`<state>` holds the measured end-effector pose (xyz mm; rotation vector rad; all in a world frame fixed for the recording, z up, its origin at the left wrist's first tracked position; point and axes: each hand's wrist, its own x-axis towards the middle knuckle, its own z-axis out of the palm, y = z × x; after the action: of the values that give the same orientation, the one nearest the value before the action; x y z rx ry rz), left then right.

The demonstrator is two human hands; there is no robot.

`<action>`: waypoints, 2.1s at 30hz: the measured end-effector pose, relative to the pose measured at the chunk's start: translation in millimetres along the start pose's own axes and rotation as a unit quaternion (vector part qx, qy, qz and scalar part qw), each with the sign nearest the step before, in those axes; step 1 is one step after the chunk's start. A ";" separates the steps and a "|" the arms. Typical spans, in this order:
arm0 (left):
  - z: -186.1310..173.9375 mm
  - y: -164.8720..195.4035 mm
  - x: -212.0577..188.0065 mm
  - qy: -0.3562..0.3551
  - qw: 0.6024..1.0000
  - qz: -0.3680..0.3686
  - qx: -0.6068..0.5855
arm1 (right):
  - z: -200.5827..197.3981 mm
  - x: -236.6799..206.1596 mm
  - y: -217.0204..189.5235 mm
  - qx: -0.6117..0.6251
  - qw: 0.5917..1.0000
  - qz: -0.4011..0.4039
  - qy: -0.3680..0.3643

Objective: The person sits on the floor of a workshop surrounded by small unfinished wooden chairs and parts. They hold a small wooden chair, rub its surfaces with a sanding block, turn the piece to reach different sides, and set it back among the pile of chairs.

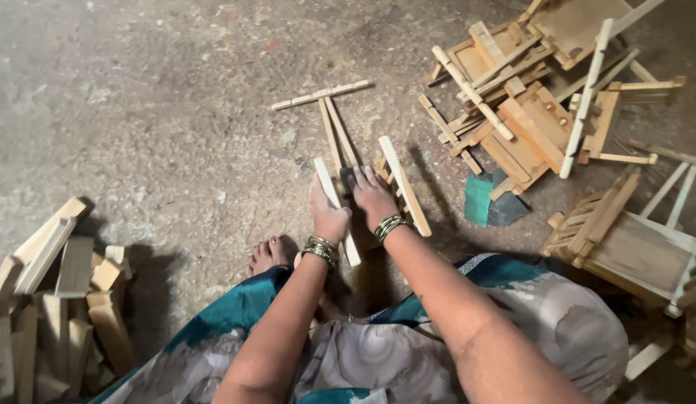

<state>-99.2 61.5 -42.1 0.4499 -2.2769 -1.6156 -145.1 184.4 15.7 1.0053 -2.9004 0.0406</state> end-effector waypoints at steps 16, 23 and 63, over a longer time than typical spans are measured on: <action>0.4 6.1 -2.1 -0.010 0.996 -0.024 -0.085 | -6.0 -46.1 -26.8 0.012 0.999 0.042 -0.005; 1.8 11.4 -0.2 0.014 0.999 -0.046 0.013 | -20.2 12.1 -13.1 -0.026 0.982 0.063 -0.175; -0.5 13.8 -2.3 -0.007 0.996 -0.083 0.037 | -28.0 37.6 -7.9 -0.017 0.996 0.074 -0.043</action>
<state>-97.9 66.3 -29.0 0.6643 -2.3711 -1.6174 -168.0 156.3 46.5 0.8056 -3.0365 -0.0447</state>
